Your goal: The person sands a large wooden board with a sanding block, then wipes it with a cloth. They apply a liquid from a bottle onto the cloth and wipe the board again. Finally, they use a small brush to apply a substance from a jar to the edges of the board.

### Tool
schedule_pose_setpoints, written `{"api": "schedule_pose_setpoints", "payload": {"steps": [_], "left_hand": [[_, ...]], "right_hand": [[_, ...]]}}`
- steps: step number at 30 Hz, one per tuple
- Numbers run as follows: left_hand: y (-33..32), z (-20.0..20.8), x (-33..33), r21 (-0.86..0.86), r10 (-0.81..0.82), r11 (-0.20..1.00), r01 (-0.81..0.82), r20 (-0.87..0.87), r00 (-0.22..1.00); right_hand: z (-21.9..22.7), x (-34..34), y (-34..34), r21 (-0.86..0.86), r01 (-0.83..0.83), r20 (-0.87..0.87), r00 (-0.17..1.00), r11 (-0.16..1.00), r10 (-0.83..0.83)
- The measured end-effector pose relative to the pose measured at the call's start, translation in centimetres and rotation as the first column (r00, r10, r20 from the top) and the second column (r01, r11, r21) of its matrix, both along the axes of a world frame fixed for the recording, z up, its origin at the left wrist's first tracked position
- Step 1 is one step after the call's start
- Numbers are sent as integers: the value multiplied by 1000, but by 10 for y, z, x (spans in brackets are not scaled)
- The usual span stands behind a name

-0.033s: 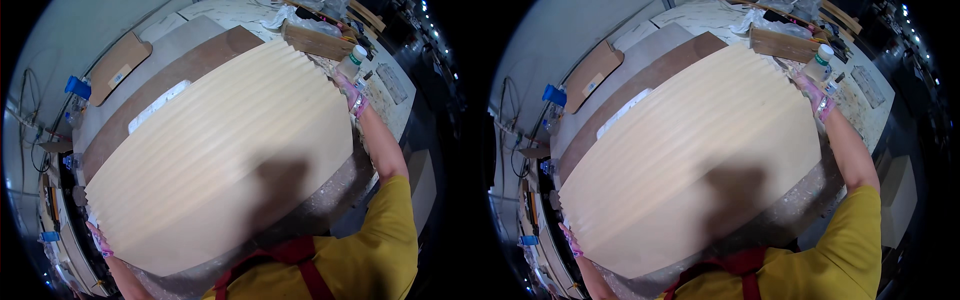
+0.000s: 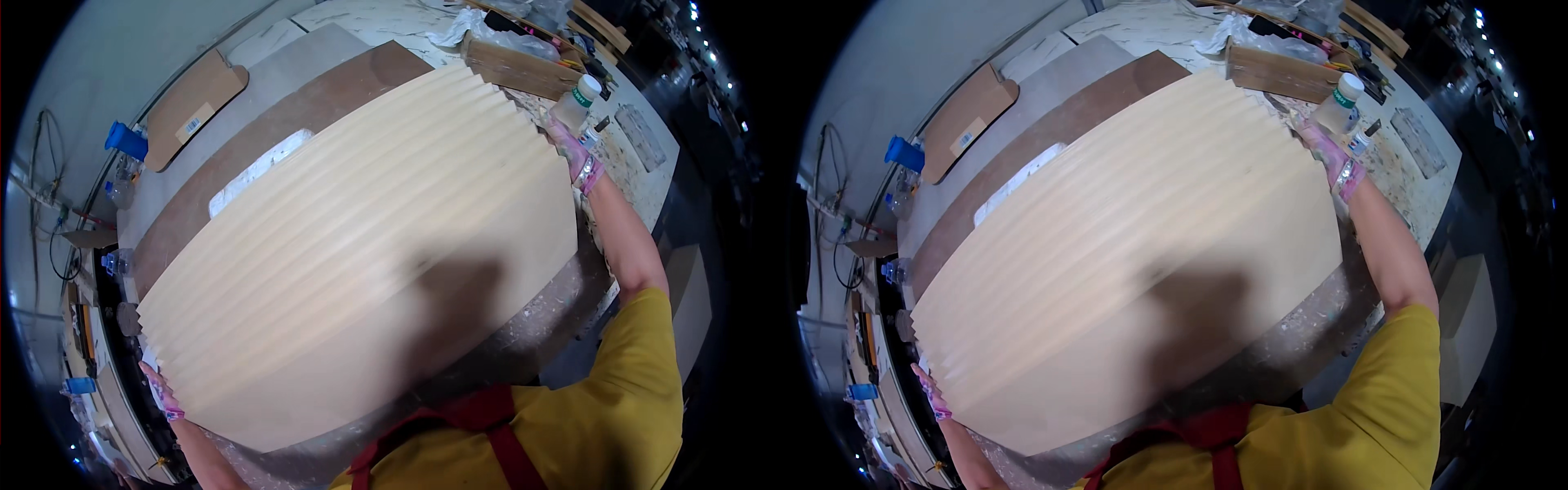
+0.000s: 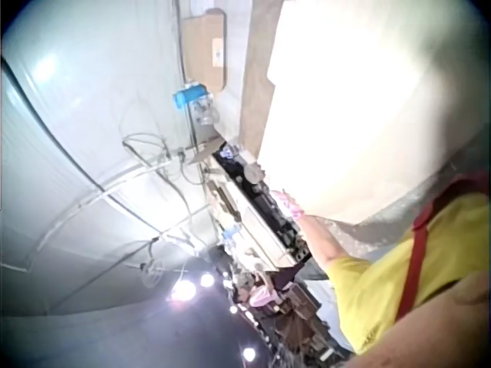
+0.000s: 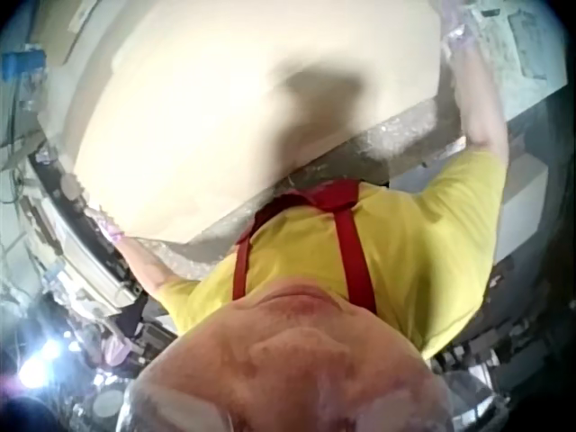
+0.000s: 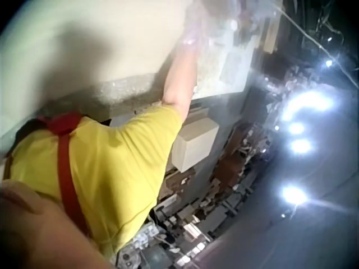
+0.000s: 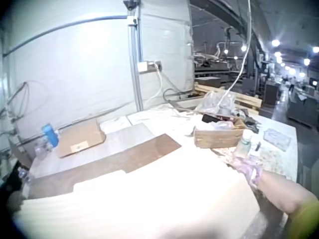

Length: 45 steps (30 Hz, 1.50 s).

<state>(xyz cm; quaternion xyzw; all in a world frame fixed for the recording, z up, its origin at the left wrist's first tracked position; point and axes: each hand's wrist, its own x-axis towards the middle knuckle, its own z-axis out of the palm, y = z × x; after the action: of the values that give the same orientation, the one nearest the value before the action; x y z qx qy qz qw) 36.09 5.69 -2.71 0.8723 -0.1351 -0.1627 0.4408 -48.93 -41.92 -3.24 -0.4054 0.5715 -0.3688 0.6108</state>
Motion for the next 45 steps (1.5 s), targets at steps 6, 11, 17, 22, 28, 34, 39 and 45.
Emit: {"api": "schedule_pose_setpoints", "payload": {"steps": [6,11,17,22,28,34,39,45], "left_hand": [[-10,36,-30,221,99,971,-89,-37,994],[18,16,-51,100,96,991,-92,-37,995],[60,-10,-85,-103,85,991,-85,-1,996],[58,-14,-87,-108,74,992,-72,19,997],[60,-4,-87,-59,27,998,-22,80,996],[-7,14,-80,-43,1,999,1,58,998],[-26,6,-60,-55,5,998,-3,45,999],[-26,7,-46,-14,-2,1000,4,84,996]], "right_hand": [[37,33,28,77,-87,122,989,993,77],[-21,-26,1,-144,-287,39,955,947,295],[-37,-16,15,43,-209,386,905,977,177],[-51,-38,18,47,-173,375,916,984,143],[-52,-62,-21,-119,-257,85,960,959,268],[-75,-82,-103,-315,-208,-251,959,926,131],[-59,-66,-129,-432,-303,-516,855,849,42],[-45,-46,-123,-380,-515,-816,578,768,-16]]}}
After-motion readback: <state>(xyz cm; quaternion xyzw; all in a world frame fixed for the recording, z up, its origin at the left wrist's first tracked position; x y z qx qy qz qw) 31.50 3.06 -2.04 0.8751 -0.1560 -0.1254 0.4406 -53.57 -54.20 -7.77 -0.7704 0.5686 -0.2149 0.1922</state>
